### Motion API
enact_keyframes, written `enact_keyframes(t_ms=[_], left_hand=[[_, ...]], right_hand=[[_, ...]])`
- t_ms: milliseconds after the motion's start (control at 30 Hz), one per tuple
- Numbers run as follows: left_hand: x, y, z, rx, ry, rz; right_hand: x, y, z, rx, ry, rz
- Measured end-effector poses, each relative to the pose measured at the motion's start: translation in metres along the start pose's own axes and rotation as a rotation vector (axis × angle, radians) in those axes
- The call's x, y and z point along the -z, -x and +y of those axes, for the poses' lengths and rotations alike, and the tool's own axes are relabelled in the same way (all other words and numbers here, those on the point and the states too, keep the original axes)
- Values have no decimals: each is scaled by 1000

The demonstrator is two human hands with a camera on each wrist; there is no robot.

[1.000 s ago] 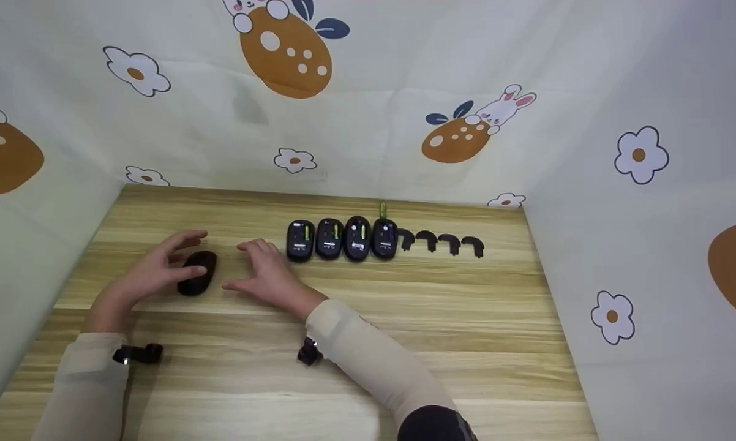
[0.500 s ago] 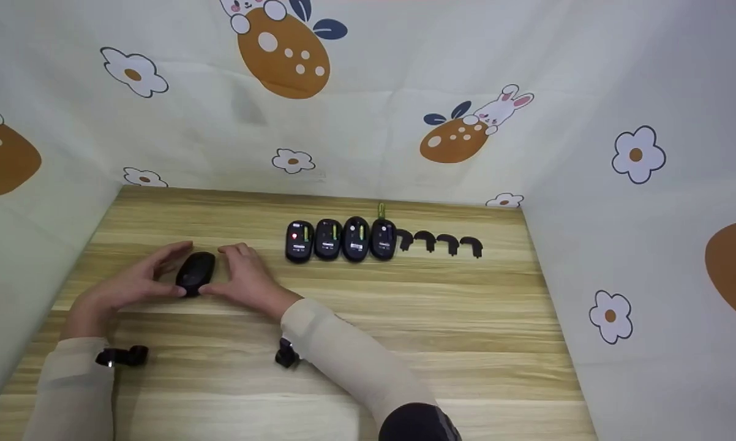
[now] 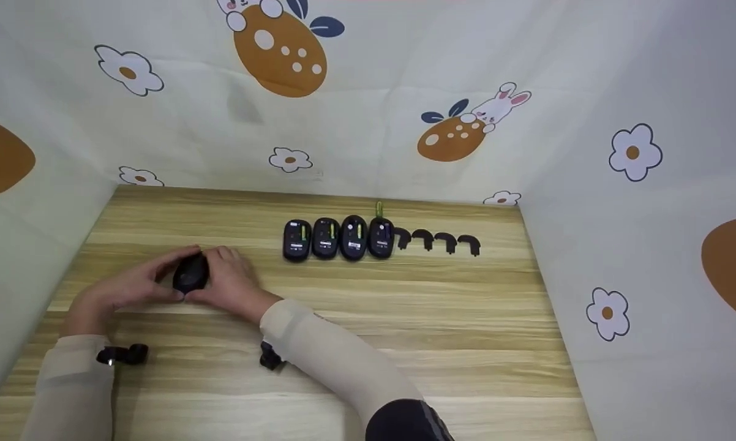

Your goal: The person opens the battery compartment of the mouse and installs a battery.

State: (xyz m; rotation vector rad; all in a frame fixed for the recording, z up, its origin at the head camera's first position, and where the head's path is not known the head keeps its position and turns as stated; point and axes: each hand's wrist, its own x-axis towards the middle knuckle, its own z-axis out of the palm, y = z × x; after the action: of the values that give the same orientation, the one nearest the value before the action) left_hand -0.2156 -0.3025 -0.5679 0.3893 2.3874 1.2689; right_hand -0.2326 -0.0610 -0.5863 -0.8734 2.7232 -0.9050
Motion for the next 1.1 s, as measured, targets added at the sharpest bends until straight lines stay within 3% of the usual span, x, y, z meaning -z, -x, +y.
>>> enact_keyframes(t_ms=[200, 467, 1100], left_hand=[[-1, 1, 2, -18, 11, 22], [-3, 0, 2, -34, -47, 54], [-8, -8, 25, -52, -48, 55]], right_hand=[[-4, -5, -2, 26, 66, 15], [1, -6, 5, 115, 130, 8], [25, 5, 18, 131, -3, 11]])
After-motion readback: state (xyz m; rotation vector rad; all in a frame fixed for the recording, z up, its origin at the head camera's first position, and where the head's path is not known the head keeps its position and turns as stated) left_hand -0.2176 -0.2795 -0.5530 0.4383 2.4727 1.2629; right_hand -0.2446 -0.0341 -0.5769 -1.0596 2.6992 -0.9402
